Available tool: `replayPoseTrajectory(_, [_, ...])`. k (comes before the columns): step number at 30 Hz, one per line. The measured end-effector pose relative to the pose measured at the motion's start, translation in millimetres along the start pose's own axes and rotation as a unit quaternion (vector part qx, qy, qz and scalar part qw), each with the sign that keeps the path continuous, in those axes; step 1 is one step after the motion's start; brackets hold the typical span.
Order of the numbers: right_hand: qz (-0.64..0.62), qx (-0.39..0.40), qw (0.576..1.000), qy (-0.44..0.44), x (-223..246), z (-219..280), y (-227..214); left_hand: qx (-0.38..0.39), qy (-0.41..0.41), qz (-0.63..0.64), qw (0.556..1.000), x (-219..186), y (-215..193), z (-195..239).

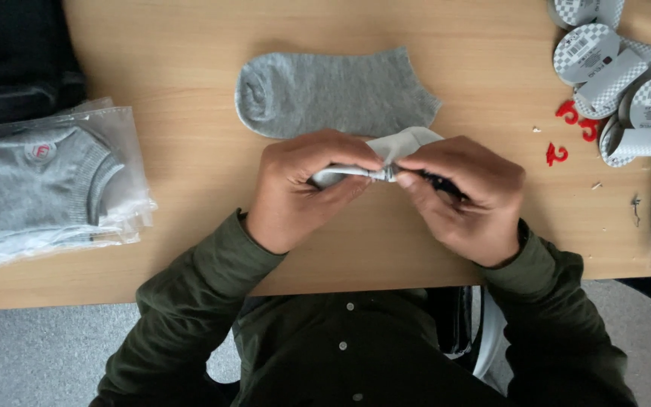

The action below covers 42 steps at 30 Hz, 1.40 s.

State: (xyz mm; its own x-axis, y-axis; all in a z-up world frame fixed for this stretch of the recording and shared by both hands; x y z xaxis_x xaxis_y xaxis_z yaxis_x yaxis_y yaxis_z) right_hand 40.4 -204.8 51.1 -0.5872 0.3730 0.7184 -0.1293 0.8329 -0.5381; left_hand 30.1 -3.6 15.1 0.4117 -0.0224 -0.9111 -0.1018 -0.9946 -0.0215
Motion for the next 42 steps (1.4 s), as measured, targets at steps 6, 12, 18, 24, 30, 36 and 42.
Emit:
replayPoseTrajectory(6, [-0.017,-0.145,0.989,-0.016,-17.3,18.8,-11.8,-0.032,-0.105,-0.006,0.994,0.9,1.2,-2.2])
replayPoseTrajectory(12, [-0.094,0.036,0.992,0.076,-1.0,12.1,6.2,-0.047,-0.278,0.069,0.957,26.7,-2.0,1.2])
replayPoseTrajectory(18, [0.004,-0.025,0.999,0.036,-12.3,8.1,10.2,0.035,-0.266,0.133,0.954,19.0,0.9,0.9])
replayPoseTrajectory(24, [0.008,-0.018,1.0,0.013,-13.4,7.4,11.2,0.072,-0.226,0.104,0.966,9.9,1.3,-2.4])
replayPoseTrajectory(30, [0.023,-0.048,0.998,0.024,-15.7,-0.5,-3.8,0.065,-0.239,0.118,0.962,21.5,-1.9,0.9])
replayPoseTrajectory(36, [-0.168,-0.166,0.94,0.247,-54.7,0.2,-20.5,-0.07,-0.34,0.154,0.925,48.3,-16.5,4.9])
replayPoseTrajectory(42, [-0.198,0.034,0.926,0.319,-56.4,-17.1,-9.8,-0.064,-0.101,-0.184,0.976,22.6,-20.5,-1.9])
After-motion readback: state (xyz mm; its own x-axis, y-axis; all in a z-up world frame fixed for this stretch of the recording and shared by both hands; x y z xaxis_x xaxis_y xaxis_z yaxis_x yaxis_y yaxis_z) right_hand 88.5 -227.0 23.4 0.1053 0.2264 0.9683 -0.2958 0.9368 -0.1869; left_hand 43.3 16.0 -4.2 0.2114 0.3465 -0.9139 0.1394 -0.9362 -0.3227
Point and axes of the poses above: each hand's wrist, its own z-axis away from the middle knuckle, its own y-axis out of the palm, x = y × z, the point moved 3 cm from there along -z, towards the middle knuckle, and after that the axes turned 5 degrees about -x, right-handed, at the moved point
